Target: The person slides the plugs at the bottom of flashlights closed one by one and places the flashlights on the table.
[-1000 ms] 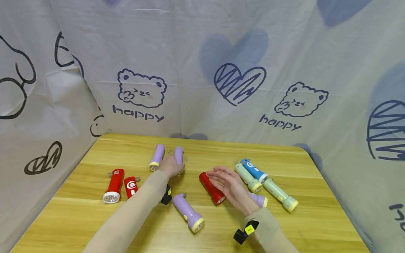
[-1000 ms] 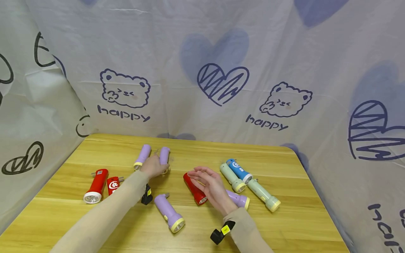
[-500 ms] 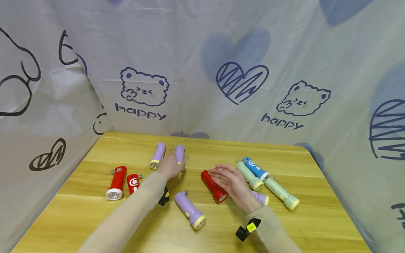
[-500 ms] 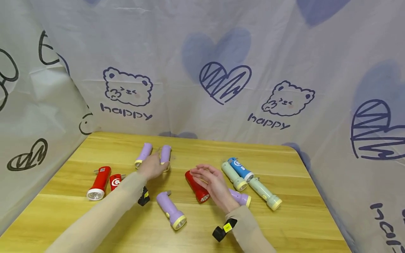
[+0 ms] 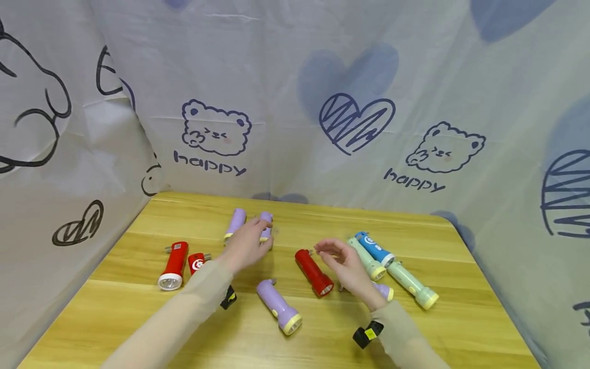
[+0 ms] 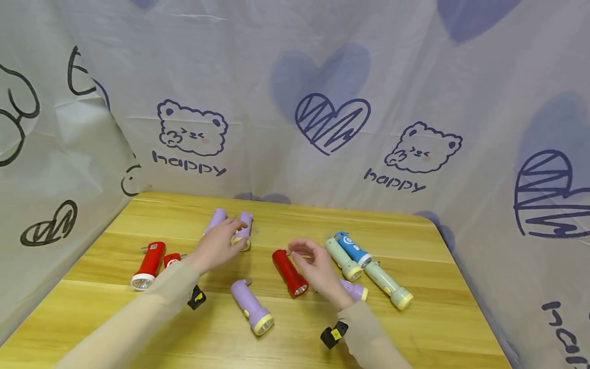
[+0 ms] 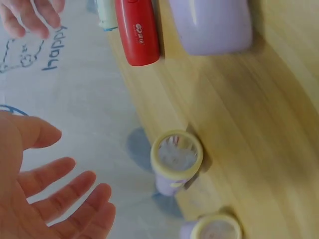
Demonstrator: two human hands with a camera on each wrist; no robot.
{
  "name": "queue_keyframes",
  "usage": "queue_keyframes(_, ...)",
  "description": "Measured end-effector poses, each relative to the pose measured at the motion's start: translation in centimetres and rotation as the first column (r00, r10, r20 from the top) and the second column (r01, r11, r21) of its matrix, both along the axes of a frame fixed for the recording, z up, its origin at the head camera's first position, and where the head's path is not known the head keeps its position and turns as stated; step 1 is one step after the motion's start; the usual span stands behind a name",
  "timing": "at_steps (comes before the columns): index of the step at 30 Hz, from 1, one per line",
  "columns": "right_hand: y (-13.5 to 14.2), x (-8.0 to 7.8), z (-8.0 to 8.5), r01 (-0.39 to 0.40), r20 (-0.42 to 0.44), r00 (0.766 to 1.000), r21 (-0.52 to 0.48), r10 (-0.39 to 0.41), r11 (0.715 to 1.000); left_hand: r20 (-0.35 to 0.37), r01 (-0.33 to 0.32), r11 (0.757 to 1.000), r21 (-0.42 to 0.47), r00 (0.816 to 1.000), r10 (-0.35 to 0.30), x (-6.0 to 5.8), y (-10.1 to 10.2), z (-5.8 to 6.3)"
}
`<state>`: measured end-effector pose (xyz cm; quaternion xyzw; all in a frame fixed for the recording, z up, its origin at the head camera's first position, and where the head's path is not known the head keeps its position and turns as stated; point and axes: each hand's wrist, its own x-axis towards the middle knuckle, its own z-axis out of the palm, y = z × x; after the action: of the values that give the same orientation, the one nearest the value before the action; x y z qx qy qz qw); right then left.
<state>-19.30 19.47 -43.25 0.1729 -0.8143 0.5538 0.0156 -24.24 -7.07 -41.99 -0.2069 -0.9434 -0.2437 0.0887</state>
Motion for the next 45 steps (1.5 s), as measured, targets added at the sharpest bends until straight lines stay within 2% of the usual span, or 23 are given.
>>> queue_keyframes(3, 0.1, 0.1, 0.0, 0.026, -0.093, 0.996, 0.185, -0.009, 0.982, -0.084, 0.060, 0.997, -0.038, 0.994, -0.063, 0.8, -0.5, 0.2)
queue_keyframes(5, 0.0, 0.2, 0.0, 0.035, -0.143, 0.990, 0.292, 0.007, 0.956, -0.133, 0.095, 0.994, -0.056, 0.986, -0.101, 1.4, -0.8, 0.3)
queue_keyframes(8, -0.3, 0.1, -0.1, 0.050, -0.182, 0.983, 0.420, 0.030, 0.906, -0.153, 0.128, 0.988, -0.082, 0.978, -0.140, 2.3, -1.2, 0.5)
queue_keyframes(12, -0.9, -0.1, -0.7, 0.091, -0.223, 0.974, 0.553, 0.042, 0.828, -0.125, 0.145, 0.983, -0.111, 0.979, -0.158, 3.5, -1.3, 0.5)
queue_keyframes(14, -1.2, -0.2, -1.2, 0.126, -0.263, 0.963, 0.615, 0.052, 0.778, -0.119, 0.145, 0.982, -0.123, 0.980, -0.160, 4.0, -1.4, 0.2)
queue_keyframes(18, -1.8, -0.3, -2.1, 0.204, -0.349, 0.934, 0.705, 0.082, 0.680, -0.133, 0.146, 0.978, -0.147, 0.977, -0.165, 4.8, -1.4, -0.6)
queue_keyframes(20, -2.1, -0.4, -2.6, 0.228, -0.366, 0.927, 0.729, 0.085, 0.645, -0.149, 0.151, 0.975, -0.161, 0.973, -0.176, 5.1, -1.4, -1.1)
queue_keyframes(23, -2.7, -0.4, -2.9, 0.247, -0.363, 0.929, 0.748, 0.069, 0.616, -0.170, 0.166, 0.968, -0.190, 0.965, -0.199, 5.4, -1.3, -1.9)
queue_keyframes(26, -3.2, -0.5, -3.1, 0.249, -0.335, 0.942, 0.761, 0.034, 0.599, -0.175, 0.183, 0.960, -0.212, 0.959, -0.222, 5.7, -1.2, -2.6)
queue_keyframes(32, -4.0, -0.8, -3.5, 0.207, -0.223, 0.974, 0.812, -0.039, 0.546, -0.170, 0.202, 0.957, -0.209, 0.956, -0.239, 6.1, -0.7, -3.7)
queue_keyframes(35, -4.4, -0.9, -3.8, 0.187, -0.183, 0.981, 0.831, -0.061, 0.524, -0.169, 0.209, 0.955, -0.211, 0.955, -0.246, 6.1, -0.5, -3.9)
queue_keyframes(42, -5.1, -1.4, -4.1, 0.217, -0.189, 0.976, 0.824, -0.108, 0.524, -0.180, 0.212, 0.955, -0.206, 0.952, -0.249, 6.0, -0.5, -3.9)
queue_keyframes(45, -5.3, -1.7, -4.3, 0.230, -0.198, 0.973, 0.826, -0.119, 0.514, -0.169, 0.209, 0.956, -0.206, 0.955, -0.245, 5.9, -0.5, -3.9)
